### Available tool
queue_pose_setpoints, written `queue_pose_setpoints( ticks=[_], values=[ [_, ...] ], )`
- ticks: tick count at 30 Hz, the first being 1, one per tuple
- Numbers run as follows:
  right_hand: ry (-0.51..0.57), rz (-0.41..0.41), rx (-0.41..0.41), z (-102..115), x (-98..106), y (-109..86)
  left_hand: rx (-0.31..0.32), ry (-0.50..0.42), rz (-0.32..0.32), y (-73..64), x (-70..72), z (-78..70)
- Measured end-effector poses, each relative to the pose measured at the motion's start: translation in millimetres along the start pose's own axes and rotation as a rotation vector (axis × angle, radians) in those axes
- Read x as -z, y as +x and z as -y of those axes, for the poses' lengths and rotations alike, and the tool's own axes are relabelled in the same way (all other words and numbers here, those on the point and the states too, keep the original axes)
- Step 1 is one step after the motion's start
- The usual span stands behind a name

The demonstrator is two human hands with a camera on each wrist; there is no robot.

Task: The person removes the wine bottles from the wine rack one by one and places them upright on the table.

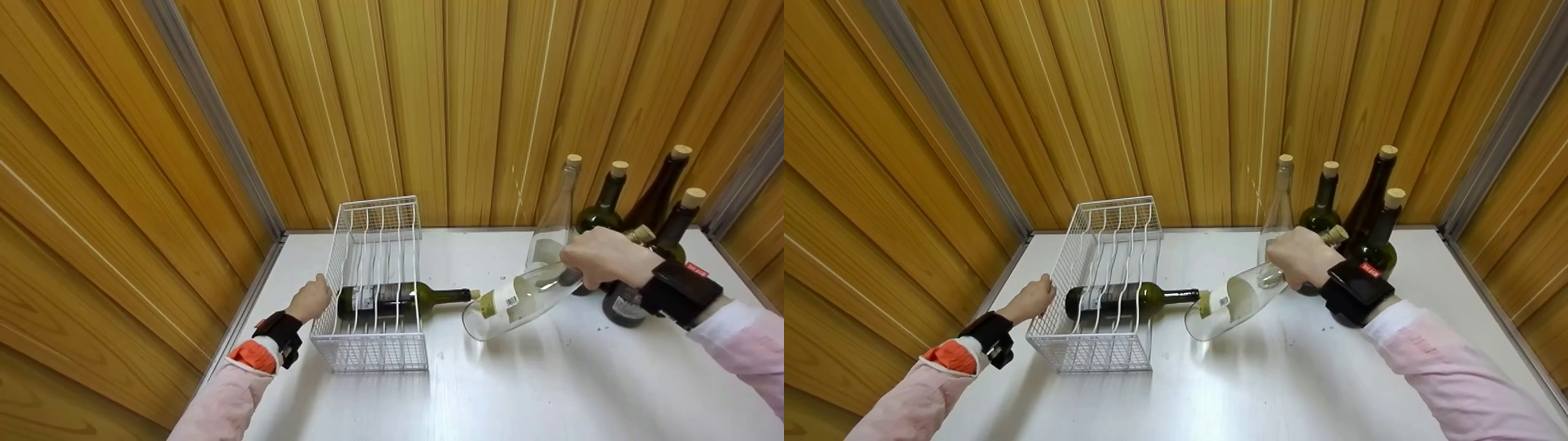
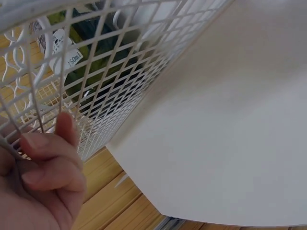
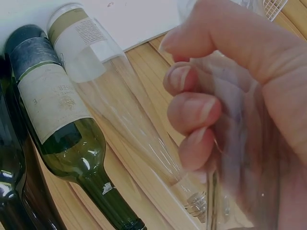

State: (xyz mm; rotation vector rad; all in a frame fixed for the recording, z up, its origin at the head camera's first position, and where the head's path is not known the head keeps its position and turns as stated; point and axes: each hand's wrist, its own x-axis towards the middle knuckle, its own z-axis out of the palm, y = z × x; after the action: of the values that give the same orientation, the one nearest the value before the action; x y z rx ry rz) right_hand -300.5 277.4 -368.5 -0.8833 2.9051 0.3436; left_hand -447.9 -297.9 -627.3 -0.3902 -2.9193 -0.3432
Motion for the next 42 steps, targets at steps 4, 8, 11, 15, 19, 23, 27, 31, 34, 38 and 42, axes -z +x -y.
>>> queue_pose_setpoints(
  ticks=[4,8,11,15,19,23,27,31,34,38,42],
  values=[
    [-0.001,0.004,-0.002,-0.9,1.4,-2.3,0.147,-0.019,0.120,2.7,27.1,-14.6],
    [0.018,-0.004,-0.009,-2.6,2.3,-5.6,0.256,-0.008,0.168,9.9,58.6,-39.2],
    [0.020,-0.008,-0.013,-3.4,2.9,-7.3,0.225,-0.041,0.096,21.9,74.0,-50.6],
    [0.001,-0.012,-0.009,-3.4,4.0,-7.4,0.134,-0.101,-0.044,24.3,108.0,-93.5],
    [0.004,-0.015,-0.016,-3.9,4.8,-7.5,0.021,-0.164,-0.082,4.7,162.1,-175.8],
    [0.004,-0.033,-0.010,-4.9,4.1,-7.9,-0.097,-0.227,0.000,0.3,175.3,-228.5],
    [0.000,-0.064,0.009,-5.0,2.3,-7.2,-0.176,-0.309,0.125,3.0,169.9,-263.8],
    [0.003,-0.067,0.014,-5.2,2.5,-6.9,-0.259,-0.326,0.202,3.3,161.1,-295.8],
    [0.003,-0.056,0.007,-5.8,3.6,-6.2,-0.304,-0.288,0.230,1.3,155.2,-318.1],
    [-0.007,-0.037,0.000,-4.6,5.9,-4.2,-0.336,-0.255,0.254,0.3,145.9,-339.4],
    [-0.005,-0.023,0.002,-1.3,10.0,-3.0,-0.352,-0.238,0.277,-0.2,134.5,-352.6]
  ],
)
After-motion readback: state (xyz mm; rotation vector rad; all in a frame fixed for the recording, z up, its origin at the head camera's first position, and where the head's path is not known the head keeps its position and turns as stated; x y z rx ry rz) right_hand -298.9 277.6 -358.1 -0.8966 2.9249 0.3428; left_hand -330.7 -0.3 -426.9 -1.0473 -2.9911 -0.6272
